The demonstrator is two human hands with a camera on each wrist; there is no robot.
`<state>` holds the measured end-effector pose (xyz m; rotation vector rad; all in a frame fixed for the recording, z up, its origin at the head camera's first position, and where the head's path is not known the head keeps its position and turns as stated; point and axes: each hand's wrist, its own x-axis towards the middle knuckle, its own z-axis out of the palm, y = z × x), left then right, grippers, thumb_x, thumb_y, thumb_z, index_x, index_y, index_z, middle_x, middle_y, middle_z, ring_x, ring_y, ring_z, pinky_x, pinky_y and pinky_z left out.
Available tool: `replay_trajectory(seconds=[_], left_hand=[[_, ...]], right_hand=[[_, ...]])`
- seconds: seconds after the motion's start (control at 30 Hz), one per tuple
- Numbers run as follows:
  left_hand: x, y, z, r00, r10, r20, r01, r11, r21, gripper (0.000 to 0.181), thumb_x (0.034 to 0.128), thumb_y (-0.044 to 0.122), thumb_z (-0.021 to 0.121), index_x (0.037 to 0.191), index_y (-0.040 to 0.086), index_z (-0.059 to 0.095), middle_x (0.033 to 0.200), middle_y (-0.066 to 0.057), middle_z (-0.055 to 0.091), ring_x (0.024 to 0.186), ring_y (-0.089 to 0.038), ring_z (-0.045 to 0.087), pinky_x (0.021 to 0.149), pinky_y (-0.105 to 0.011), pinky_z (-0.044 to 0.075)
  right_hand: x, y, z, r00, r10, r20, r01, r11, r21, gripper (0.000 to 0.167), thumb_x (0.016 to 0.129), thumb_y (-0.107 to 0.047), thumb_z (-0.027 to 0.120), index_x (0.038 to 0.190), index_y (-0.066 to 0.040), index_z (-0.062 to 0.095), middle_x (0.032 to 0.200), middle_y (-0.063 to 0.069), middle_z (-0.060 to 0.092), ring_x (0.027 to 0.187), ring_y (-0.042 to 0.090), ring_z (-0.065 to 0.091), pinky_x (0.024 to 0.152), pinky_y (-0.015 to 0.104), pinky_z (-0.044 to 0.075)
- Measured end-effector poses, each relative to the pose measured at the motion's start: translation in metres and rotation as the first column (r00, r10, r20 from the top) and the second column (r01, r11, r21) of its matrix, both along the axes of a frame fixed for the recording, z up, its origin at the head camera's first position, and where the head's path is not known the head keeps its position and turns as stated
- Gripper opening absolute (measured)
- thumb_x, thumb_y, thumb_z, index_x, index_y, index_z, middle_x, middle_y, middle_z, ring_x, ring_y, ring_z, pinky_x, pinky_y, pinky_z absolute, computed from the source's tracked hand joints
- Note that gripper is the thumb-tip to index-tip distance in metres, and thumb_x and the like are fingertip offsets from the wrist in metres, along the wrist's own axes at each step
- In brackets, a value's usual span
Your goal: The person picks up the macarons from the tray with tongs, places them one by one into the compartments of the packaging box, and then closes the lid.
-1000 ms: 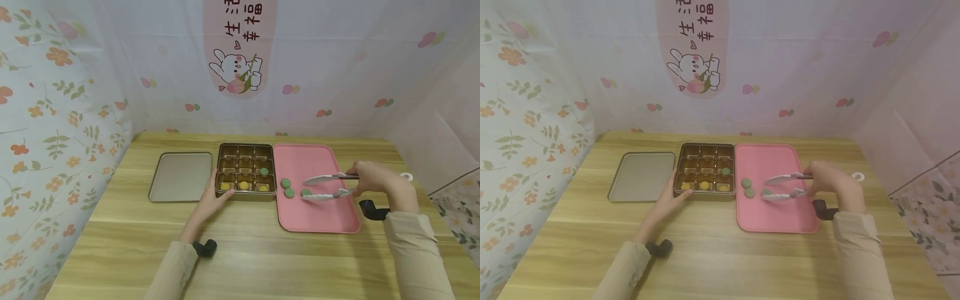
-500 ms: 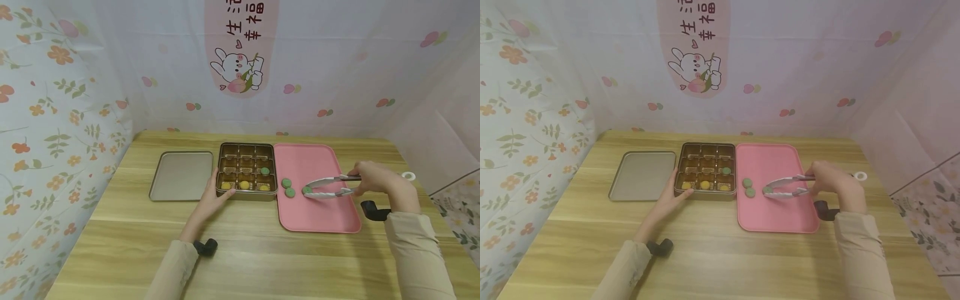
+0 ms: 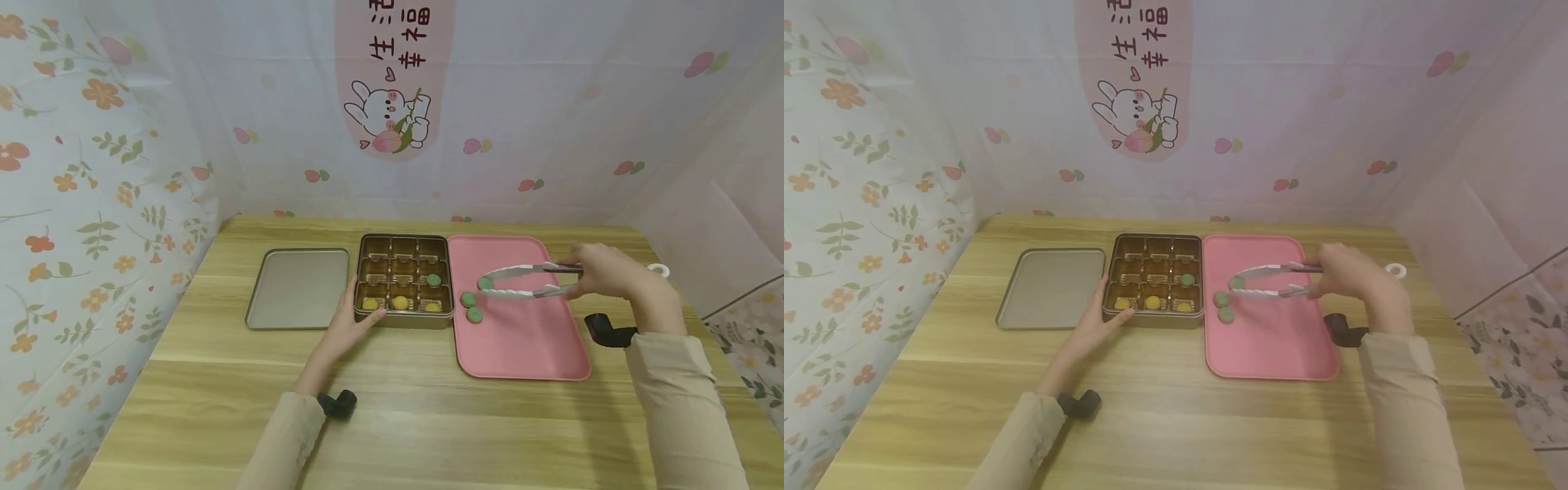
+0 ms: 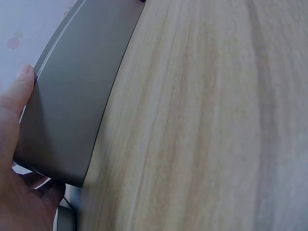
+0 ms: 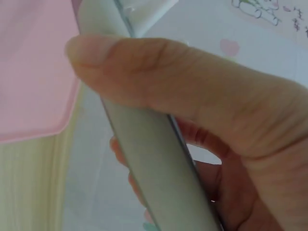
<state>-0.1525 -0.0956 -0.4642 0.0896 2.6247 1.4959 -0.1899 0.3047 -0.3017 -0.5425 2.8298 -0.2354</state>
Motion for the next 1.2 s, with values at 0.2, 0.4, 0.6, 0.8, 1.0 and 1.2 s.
replay_trajectory(seconds=[0.2,0.4,0.6,0.8,1.0,1.2], left_hand=[[-0.001,-0.001,-0.002,1.000,-0.003,0.000,0.003,1.000,0.017,0.097,0.0820,0.050,0.060,0.148,0.019,-0.004,0.154,-0.015,0.002,0.140,-0.039,0.010,0.109,-0.060,0.016],[-0.001,-0.001,-0.002,1.000,0.000,0.008,-0.001,1.000,0.012,0.097,0.0820,0.051,0.060,0.148,0.019,-0.003,0.154,-0.015,0.003,0.140,-0.039,0.011,0.109,-0.060,0.016],[0.001,-0.001,0.001,1.000,0.006,0.003,-0.006,1.000,0.015,0.097,0.0817,0.050,0.061,0.148,0.019,-0.002,0.154,-0.016,0.004,0.139,-0.039,0.012,0.109,-0.060,0.017],[0.001,0.000,0.001,1.000,0.001,-0.006,0.000,1.000,0.027,0.096,0.0825,0.048,0.061,0.148,0.017,-0.002,0.154,-0.016,0.005,0.140,-0.038,0.011,0.110,-0.059,0.016],[0.000,0.000,-0.001,1.000,0.008,-0.009,-0.008,1.000,0.024,0.096,0.0824,0.048,0.061,0.148,0.018,-0.001,0.154,-0.016,0.005,0.140,-0.038,0.012,0.110,-0.059,0.016],[0.001,0.000,-0.001,1.000,0.009,-0.007,-0.009,1.000,0.017,0.096,0.0821,0.049,0.061,0.148,0.019,-0.002,0.154,-0.016,0.005,0.139,-0.039,0.012,0.110,-0.059,0.017]], right_hand=[[-0.004,-0.020,0.010,0.999,0.029,-0.030,-0.029,0.999,-0.022,0.044,0.066,-0.023,0.080,0.103,-0.003,0.068,0.084,0.007,0.053,0.065,0.014,0.046,0.055,0.025,0.036],[-0.009,-0.046,0.015,0.990,0.100,-0.095,-0.101,0.995,-0.010,0.050,0.069,-0.021,0.078,0.111,0.001,0.064,0.097,0.012,0.056,0.069,0.015,0.051,0.060,0.029,0.041],[-0.018,-0.074,0.009,0.983,0.143,-0.117,-0.146,0.989,-0.020,0.055,0.070,-0.019,0.077,0.118,0.001,0.060,0.101,0.013,0.056,0.070,0.015,0.052,0.060,0.029,0.042],[-0.024,-0.095,0.001,0.977,0.171,-0.125,-0.175,0.984,-0.021,0.055,0.069,-0.020,0.078,0.118,-0.001,0.061,0.104,0.013,0.057,0.069,0.015,0.053,0.060,0.031,0.044],[-0.031,-0.108,-0.004,0.972,0.201,-0.125,-0.203,0.979,0.000,0.052,0.069,-0.020,0.078,0.115,-0.001,0.063,0.104,0.013,0.058,0.067,0.017,0.054,0.063,0.035,0.047],[-0.034,-0.112,-0.009,0.971,0.210,-0.112,-0.212,0.977,-0.009,0.054,0.070,-0.019,0.078,0.118,-0.001,0.061,0.109,0.017,0.057,0.069,0.018,0.053,0.068,0.039,0.046]])
